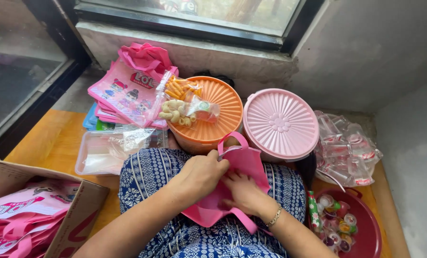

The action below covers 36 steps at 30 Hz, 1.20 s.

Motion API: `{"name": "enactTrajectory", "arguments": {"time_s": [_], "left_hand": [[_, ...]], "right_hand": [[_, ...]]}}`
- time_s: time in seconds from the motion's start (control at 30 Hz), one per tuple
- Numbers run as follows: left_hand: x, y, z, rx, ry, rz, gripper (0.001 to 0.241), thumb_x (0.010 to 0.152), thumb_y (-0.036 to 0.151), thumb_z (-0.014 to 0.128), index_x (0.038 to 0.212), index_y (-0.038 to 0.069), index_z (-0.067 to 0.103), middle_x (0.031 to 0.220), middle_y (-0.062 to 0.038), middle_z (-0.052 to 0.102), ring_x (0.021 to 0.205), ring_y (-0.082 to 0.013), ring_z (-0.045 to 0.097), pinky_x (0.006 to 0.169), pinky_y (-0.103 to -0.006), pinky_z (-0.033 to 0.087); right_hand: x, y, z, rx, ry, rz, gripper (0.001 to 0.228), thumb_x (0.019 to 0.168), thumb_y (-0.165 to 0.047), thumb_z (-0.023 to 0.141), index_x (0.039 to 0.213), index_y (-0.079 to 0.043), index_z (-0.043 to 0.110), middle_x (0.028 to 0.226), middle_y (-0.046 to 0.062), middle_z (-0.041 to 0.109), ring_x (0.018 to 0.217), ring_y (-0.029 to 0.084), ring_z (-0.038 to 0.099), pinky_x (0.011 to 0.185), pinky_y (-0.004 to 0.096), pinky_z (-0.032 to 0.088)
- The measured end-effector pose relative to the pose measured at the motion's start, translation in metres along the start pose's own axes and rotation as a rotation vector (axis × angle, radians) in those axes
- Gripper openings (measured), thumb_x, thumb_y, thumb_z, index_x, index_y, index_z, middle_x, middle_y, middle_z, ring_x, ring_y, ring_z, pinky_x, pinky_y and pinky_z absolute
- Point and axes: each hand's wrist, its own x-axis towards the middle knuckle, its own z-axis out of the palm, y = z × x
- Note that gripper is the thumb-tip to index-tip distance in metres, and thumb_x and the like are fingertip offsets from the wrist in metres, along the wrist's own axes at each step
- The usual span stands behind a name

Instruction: The person is packing small snack items into pink gift bags and using a feather duster to clean the area.

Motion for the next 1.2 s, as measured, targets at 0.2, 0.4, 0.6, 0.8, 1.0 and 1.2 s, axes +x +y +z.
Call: {"name": "enactTrajectory", "arguments": {"time_s": [0.2,0.4,0.6,0.8,1.0,1.2], "left_hand": [[-0.019,-0.029,-0.023,0.010,0.123,-0.192,0.018,0.073,-0.002,0.040,0.086,0.005,0.049,0.083,-0.015,0.047,0.061,-0.0414,0.056,0.049,-0.0500,0.043],[-0.015,-0.029,-0.003,0.032,0.261,-0.088,0.015,0.075,0.000,0.043,0.089,0.004,0.047,0.082,-0.016,0.047,0.052,-0.0404,0.056,0.041,-0.0503,0.043],[0.001,-0.028,0.022,0.000,0.154,-0.027,0.051,0.052,-0.014,0.059,0.099,0.000,0.043,0.086,-0.017,0.046,0.056,-0.0387,0.057,0.041,-0.0488,0.044],[0.002,-0.023,0.021,0.078,0.193,-0.074,0.036,0.059,-0.006,0.061,0.090,0.007,0.048,0.085,-0.009,0.050,0.057,-0.0331,0.062,0.052,-0.0402,0.052],[0.005,-0.041,0.025,-0.032,0.139,-0.079,0.041,0.055,-0.012,0.056,0.091,0.003,0.043,0.083,-0.015,0.046,0.061,-0.0403,0.056,0.047,-0.0506,0.043],[-0.007,-0.056,0.001,-0.103,0.113,-0.182,0.041,0.060,-0.015,0.051,0.097,0.001,0.045,0.090,-0.017,0.048,0.067,-0.0414,0.057,0.053,-0.0496,0.045]], "right_hand": [[0.004,0.013,0.014,-0.032,-0.160,0.012,0.052,0.079,-0.047,0.040,0.122,-0.017,0.036,0.131,0.010,0.030,0.126,0.039,0.012,0.096,0.050,0.026],[-0.016,0.034,0.007,-0.319,-0.056,0.145,0.058,0.074,-0.017,0.043,0.129,-0.022,0.027,0.132,0.009,0.027,0.126,0.037,0.014,0.097,0.053,0.015],[-0.017,0.052,-0.001,-0.197,-0.063,0.226,0.048,0.076,-0.030,0.051,0.120,-0.014,0.041,0.106,0.011,0.056,0.099,0.029,0.053,0.085,0.038,0.039],[-0.012,0.018,-0.031,-0.053,0.013,-0.016,0.041,0.082,-0.025,0.043,0.118,-0.008,0.046,0.101,0.018,0.059,0.097,0.037,0.055,0.083,0.047,0.042],[-0.010,-0.036,-0.027,0.097,-0.240,-0.180,0.051,0.082,-0.036,0.038,0.126,-0.011,0.037,0.094,0.015,0.061,0.077,0.032,0.056,0.066,0.038,0.041],[-0.023,-0.023,-0.009,0.079,-0.386,-0.158,0.038,0.089,-0.039,0.030,0.090,-0.010,0.055,0.076,0.009,0.060,0.066,0.028,0.054,0.061,0.037,0.039]]}}
